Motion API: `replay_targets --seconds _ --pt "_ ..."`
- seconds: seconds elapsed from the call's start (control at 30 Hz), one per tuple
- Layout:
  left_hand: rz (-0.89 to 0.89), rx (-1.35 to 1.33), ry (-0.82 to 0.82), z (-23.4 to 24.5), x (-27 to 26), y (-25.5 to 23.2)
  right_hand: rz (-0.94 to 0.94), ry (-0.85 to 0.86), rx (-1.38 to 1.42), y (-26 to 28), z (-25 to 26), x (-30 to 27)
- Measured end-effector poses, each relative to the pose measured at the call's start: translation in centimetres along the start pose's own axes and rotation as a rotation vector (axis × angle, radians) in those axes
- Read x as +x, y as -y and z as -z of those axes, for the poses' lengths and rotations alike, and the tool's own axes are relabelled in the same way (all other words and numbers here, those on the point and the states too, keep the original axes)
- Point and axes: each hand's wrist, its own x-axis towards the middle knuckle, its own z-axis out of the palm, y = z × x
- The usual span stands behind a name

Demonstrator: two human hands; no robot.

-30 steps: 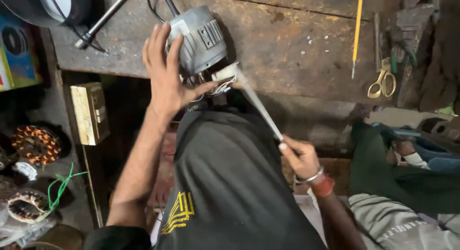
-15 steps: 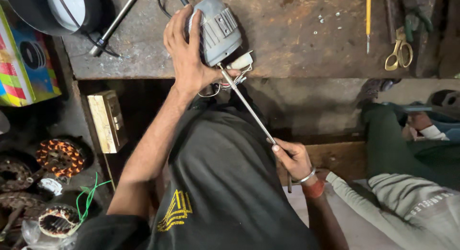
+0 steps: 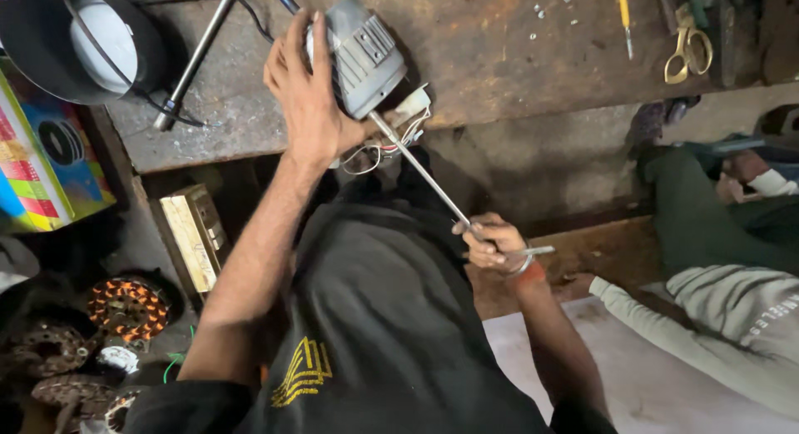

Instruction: The person disassembles a small electric motor using a screwdriver and a T-handle wrench, removes the end cap, and then reassembles it by tightening the bolts. The person also briefly picks up a hammer from a drawer.

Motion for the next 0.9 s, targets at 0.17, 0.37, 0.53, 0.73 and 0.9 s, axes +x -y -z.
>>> replay_targets --seconds 0.17,0.37,0.53,0.73,0.9 --pt "-0.022 -0.001 0.034 0.1 0.8 0.5 0.803 -0.469 -1.743 -0.5 -3.8 1.0" --pt "0.014 -0.004 0.035 -0.1 0.8 -0.4 0.518 -0.694 -2.054 1.6 -9.2 1.9" --pt "-0.116 -0.156 0.060 1.6 1.1 0.5 -0.135 -0.375 -1.808 6.8 -9.5 3.6" --pt "0.131 -0.515 -0.216 2.7 -5.0 -2.5 -0.224 -0.484 -1.857 8.4 -7.7 4.1" --pt "0.733 -1.288 0.343 -2.8 -11.2 -7.1 -0.258 -0.520 -1.751 7.0 -4.3 4.5"
